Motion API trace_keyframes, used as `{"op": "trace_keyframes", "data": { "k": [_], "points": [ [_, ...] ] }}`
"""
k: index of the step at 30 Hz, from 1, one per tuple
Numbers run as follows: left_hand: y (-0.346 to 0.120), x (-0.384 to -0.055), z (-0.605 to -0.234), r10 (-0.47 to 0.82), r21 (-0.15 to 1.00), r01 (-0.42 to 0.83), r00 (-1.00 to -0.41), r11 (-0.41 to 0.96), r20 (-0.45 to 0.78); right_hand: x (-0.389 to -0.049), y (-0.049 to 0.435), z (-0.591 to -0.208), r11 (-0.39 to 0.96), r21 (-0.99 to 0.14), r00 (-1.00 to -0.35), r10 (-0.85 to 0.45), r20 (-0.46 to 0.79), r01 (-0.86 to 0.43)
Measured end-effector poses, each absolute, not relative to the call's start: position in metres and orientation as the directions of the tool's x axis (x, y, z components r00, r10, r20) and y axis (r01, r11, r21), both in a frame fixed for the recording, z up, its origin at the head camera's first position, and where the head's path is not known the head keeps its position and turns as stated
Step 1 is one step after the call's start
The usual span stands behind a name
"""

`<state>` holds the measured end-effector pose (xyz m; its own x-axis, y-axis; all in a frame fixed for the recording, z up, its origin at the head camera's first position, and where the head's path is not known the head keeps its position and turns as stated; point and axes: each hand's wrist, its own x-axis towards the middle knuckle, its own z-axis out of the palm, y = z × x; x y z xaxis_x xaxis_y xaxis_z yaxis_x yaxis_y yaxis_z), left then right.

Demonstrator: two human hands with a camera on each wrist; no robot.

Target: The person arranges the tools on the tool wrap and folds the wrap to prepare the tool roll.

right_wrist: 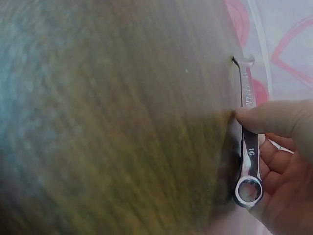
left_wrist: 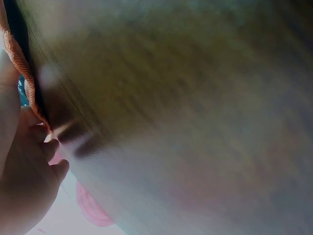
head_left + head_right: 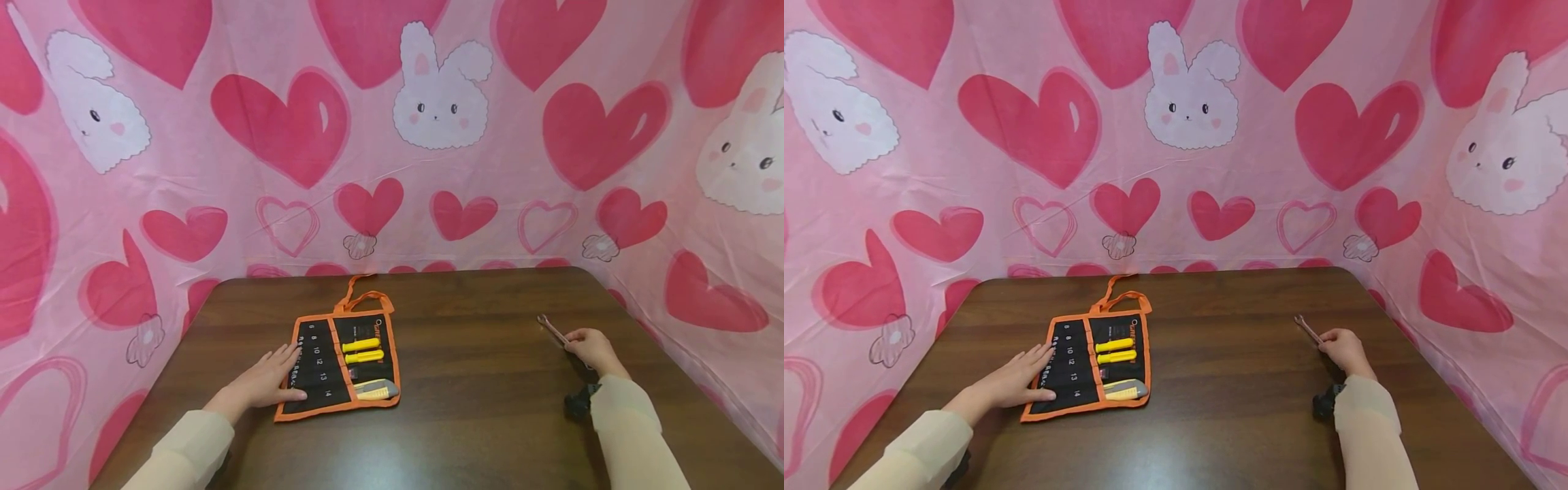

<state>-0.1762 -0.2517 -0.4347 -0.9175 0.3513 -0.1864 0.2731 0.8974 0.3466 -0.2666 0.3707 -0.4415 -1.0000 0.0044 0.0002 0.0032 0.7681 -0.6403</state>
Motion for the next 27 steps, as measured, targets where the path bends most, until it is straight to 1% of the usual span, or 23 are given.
{"op": "trace_keyframes", "data": {
  "k": [6,14,21,27],
  "points": [
    [-0.252,-0.178,-0.437,0.353,0.345,0.277,-0.918,0.897,-0.181,-0.266,0.373,-0.442,0.77,-0.638,-1.0,0.004,-0.005,0.006],
    [-0.253,-0.177,-0.437,0.349,0.347,0.275,-0.921,0.897,-0.174,-0.268,0.369,-0.44,0.735,-0.678,-1.0,0.01,-0.008,0.013],
    [-0.253,-0.178,-0.439,0.345,0.343,0.27,-0.921,0.9,-0.18,-0.271,0.358,-0.428,0.732,-0.681,-0.999,-0.012,0.033,-0.031],
    [-0.253,-0.178,-0.438,0.361,0.337,0.291,-0.918,0.895,-0.166,-0.275,0.346,-0.413,0.708,-0.704,-0.999,-0.045,0.03,-0.053]
  ]
}}
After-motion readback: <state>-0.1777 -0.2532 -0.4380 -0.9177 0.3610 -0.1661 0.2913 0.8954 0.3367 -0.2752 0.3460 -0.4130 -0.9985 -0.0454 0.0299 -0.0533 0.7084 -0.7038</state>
